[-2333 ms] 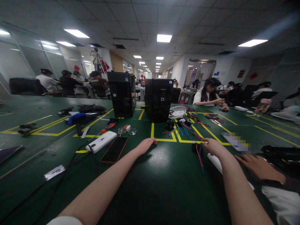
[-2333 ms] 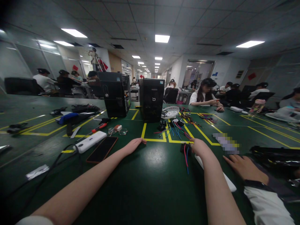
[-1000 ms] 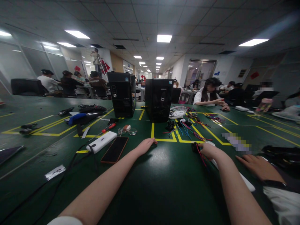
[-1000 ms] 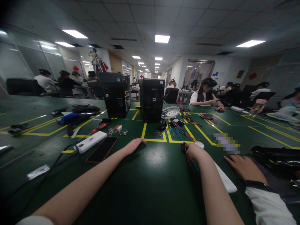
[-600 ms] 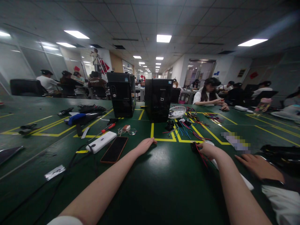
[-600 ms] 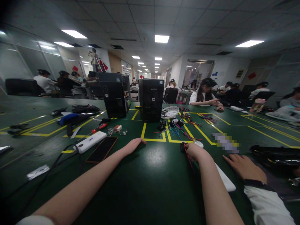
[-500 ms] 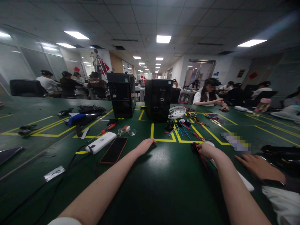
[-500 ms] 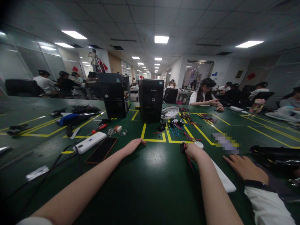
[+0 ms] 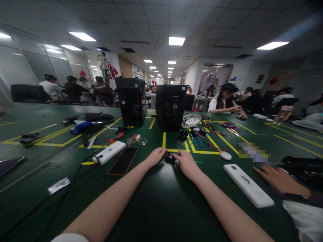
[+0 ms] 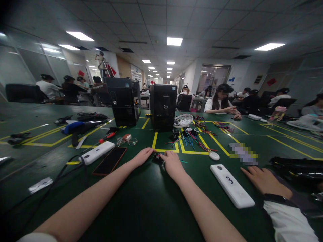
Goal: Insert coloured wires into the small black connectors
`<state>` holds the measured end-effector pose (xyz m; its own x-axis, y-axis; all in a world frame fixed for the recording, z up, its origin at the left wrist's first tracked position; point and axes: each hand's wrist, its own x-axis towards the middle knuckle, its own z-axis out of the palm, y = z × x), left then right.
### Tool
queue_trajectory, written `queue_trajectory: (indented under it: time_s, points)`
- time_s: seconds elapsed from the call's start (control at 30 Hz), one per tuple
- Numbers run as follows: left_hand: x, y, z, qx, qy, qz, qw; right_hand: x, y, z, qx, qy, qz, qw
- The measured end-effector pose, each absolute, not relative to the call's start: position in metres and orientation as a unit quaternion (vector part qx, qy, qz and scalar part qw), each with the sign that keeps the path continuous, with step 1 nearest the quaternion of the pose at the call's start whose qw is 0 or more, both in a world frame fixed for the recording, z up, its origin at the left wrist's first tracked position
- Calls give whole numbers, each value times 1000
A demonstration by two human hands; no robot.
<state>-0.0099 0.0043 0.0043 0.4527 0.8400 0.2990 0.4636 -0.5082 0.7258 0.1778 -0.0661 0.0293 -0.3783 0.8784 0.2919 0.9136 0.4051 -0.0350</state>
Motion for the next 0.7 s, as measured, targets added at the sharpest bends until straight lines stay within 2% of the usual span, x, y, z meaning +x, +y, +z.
queue_trajectory:
  time_s: [0.27,0.7]
  points:
    - [-10,6,3,795,479,321,190,150,-69,15,-545,-803,-84,228]
    - [-11,4,5,788,507,299,177,146,-68,16,-534,-805,-85,245]
